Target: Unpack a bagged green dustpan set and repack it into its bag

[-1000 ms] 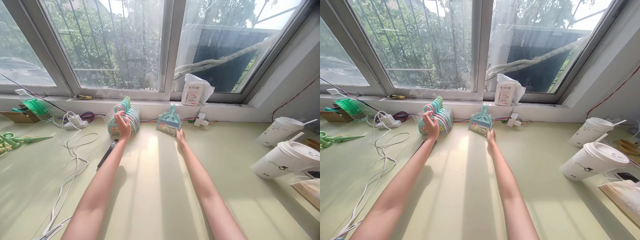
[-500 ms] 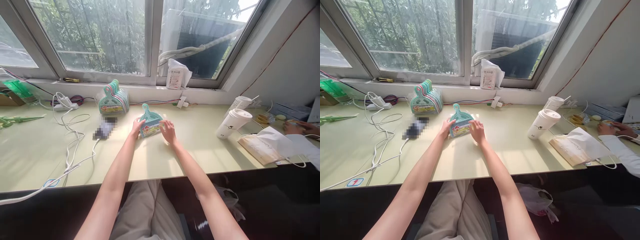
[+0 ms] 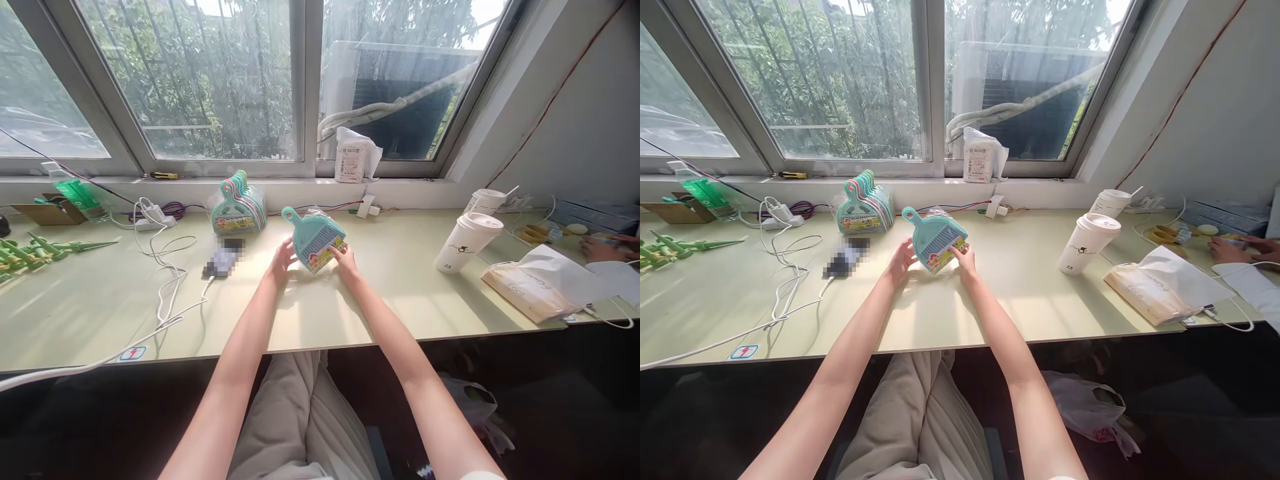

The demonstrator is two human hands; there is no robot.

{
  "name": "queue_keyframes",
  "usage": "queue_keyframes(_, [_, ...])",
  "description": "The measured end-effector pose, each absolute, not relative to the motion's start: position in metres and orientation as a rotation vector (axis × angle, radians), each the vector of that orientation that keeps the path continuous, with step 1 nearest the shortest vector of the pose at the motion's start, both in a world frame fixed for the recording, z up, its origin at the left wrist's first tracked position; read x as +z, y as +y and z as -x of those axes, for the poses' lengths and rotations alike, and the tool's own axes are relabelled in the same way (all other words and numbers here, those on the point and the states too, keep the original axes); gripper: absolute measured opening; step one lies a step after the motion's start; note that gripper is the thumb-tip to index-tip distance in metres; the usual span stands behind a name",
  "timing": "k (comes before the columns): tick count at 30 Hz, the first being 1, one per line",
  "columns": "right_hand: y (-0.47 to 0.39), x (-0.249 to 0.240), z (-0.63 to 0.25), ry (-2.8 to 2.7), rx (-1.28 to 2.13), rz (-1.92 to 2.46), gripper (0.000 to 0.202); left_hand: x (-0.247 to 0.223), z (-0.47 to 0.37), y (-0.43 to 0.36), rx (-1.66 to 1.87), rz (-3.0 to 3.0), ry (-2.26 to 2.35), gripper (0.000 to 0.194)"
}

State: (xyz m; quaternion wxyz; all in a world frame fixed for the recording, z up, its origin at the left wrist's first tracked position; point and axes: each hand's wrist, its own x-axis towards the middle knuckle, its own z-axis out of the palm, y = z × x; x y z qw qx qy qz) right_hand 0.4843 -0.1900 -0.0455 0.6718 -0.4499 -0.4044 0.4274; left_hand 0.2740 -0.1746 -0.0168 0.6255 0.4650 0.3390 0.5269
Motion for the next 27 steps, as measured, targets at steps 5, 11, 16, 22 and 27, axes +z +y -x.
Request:
queue_keyframes(5, [-0.189,-0.044,-0.497,-0.830,0.960,0.981,0.057,-0.018,-0.271,-0.178,1.083,-1.203,0.757,0.056])
queue_keyframes(11, [-0.196,-0.032,-0.501,-0.845,1.094,0.978,0.047,-0.015,-0.264,-0.173,1.289,-1.091,0.821,0.053])
queue_keyframes(16, [-0.200,-0.020,-0.513,-0.737,1.091,0.969,0.035,-0.007,-0.235,-0.160,1.749,-0.815,1.076,0.034])
queue_keyframes(22, [-0.201,-0.019,-0.526,-0.406,1.024,0.968,0.026,0.008,-0.203,-0.178,2.264,-0.865,1.955,0.052])
queue_keyframes(27, [-0.199,-0.028,-0.517,-0.424,1.065,0.971,0.028,0.014,-0.248,-0.201,2.043,-1.694,1.740,0.051])
